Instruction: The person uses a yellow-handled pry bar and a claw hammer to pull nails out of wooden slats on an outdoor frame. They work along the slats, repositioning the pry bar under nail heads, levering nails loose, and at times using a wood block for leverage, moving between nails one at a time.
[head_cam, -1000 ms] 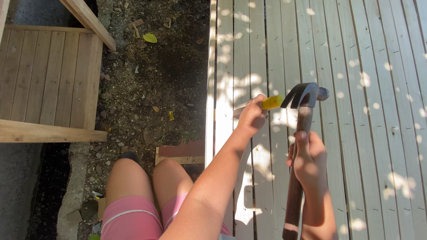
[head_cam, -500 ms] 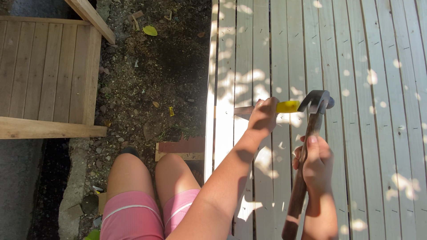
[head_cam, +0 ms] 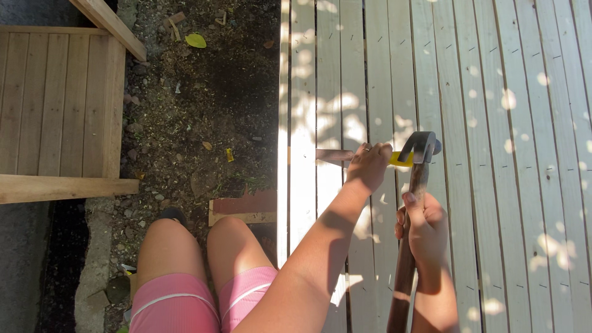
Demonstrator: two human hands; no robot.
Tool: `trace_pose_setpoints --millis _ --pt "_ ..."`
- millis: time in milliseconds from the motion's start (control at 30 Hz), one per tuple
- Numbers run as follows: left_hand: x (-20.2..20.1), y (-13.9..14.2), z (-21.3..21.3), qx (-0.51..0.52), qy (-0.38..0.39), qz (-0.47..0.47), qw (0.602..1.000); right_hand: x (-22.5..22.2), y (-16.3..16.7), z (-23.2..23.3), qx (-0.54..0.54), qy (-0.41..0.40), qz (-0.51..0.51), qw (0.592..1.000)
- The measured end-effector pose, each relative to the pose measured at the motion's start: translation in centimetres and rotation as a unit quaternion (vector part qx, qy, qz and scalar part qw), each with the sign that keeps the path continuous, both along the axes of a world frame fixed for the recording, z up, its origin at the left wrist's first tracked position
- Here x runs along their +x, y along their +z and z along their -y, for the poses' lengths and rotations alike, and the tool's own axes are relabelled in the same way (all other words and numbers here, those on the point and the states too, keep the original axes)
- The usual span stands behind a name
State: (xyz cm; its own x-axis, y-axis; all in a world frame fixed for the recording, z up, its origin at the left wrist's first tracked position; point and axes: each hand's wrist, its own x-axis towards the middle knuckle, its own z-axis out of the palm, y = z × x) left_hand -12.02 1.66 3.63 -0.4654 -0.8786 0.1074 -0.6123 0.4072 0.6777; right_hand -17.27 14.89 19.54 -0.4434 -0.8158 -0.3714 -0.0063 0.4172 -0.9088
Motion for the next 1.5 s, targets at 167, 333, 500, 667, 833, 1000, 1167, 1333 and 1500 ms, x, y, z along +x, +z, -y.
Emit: trace_pose_setpoints --millis 167,333,500,667,833,1000,1167,1333,1500 --pt "-1.3 -2.2 -2.0 -0.056 -0.013 0.022 0.998 -0.6 -1.4 -2.3 -0.026 -0.034 0.048 0.998" --pt "-1.0 -3.4 -3.6 -0.080 -0.041 0.018 0.996 -2.2 -2.7 -4.4 -0.038 -0.048 0.068 0.996" --pt "-1.1 -2.1 -0.4 -0.035 -0.005 -0.040 0.999 -2.5 -5.6 -5.1 -0.062 -0.099 0.007 0.993" --pt "-0.2 -0.1 2.1 0.001 0.034 -0.072 0.997 -4.2 -12.7 -3.9 0.016 -0.067 -0.409 0.910" --pt "0.6 1.0 2.4 0.025 0.035 -0.099 0.994 -6.2 -21.1 -3.9 0.084 -0.061 -0.534 0.839" --pt "0.8 1.1 2.2 0.042 0.030 -0.105 0.993 -5.4 -22.4 -4.2 0.070 -0.063 -0.593 0.800" --pt "0.9 0.7 2.0 0.016 0.034 -0.114 0.993 4.1 -18.8 -1.3 -0.063 -0.019 -0.517 0.854" --pt "1.1 0.4 2.2 0.004 0.034 -0.114 0.993 13.9 -16.7 0.6 -0.027 0.173 -0.275 0.945" --pt "1.9 0.7 2.2 0.038 0.028 -0.107 0.993 15.6 -15.3 0.4 -0.059 0.188 -0.319 0.927"
